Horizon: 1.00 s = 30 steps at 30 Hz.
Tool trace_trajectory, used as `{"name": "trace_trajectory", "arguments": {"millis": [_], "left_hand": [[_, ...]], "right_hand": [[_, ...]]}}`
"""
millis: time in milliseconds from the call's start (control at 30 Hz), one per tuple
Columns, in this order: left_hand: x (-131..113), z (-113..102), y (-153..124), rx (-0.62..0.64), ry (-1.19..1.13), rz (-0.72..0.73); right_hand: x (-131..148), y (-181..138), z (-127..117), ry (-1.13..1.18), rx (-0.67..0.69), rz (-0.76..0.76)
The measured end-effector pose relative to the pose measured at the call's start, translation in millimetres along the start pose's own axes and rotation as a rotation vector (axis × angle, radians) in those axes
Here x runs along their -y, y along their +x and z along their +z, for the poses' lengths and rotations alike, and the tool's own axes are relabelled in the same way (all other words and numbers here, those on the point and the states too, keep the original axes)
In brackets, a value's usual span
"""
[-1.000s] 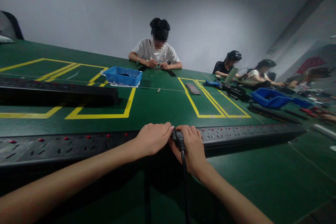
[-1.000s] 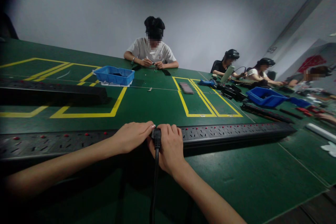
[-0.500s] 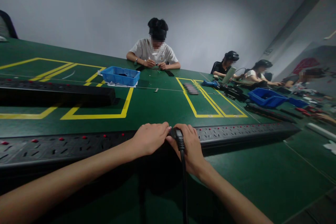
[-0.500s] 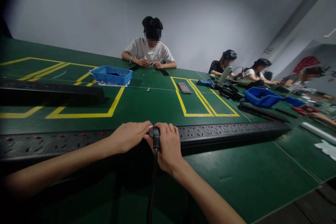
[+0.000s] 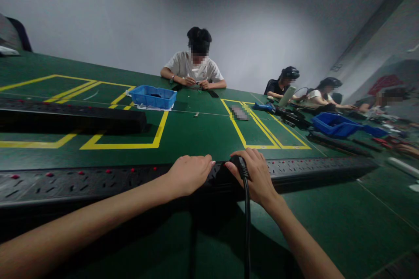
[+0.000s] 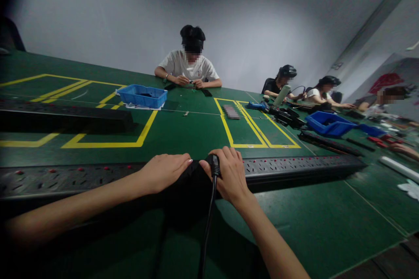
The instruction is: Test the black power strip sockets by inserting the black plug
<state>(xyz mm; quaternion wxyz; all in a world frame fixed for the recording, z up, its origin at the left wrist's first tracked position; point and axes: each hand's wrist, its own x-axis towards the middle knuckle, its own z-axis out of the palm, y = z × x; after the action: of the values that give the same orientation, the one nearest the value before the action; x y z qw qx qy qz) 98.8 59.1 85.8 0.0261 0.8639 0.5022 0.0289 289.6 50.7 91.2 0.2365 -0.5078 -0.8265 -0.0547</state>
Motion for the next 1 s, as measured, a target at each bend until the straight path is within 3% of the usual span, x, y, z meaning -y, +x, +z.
{"name": "trace_trajectory", "arguments": {"millis": [233,400,733,1000], "left_hand": [[0,1,0,-0.013,0.001,0.017],[1,2,-1,-0.021,0.034,0.045],[1,7,-1,-0.116,-0.038,0.113],[-2,8,-3,-0.177,-0.061,0.321]], "right_hand": [[0,0,-6,0.123,0.146,-0.112],[-1,2,-11,0.081,0.238,-0.146],[3,3,-11,-0.022,0.190,-0.151],[6,6,-12,-0.046,0.182,-0.194]]}}
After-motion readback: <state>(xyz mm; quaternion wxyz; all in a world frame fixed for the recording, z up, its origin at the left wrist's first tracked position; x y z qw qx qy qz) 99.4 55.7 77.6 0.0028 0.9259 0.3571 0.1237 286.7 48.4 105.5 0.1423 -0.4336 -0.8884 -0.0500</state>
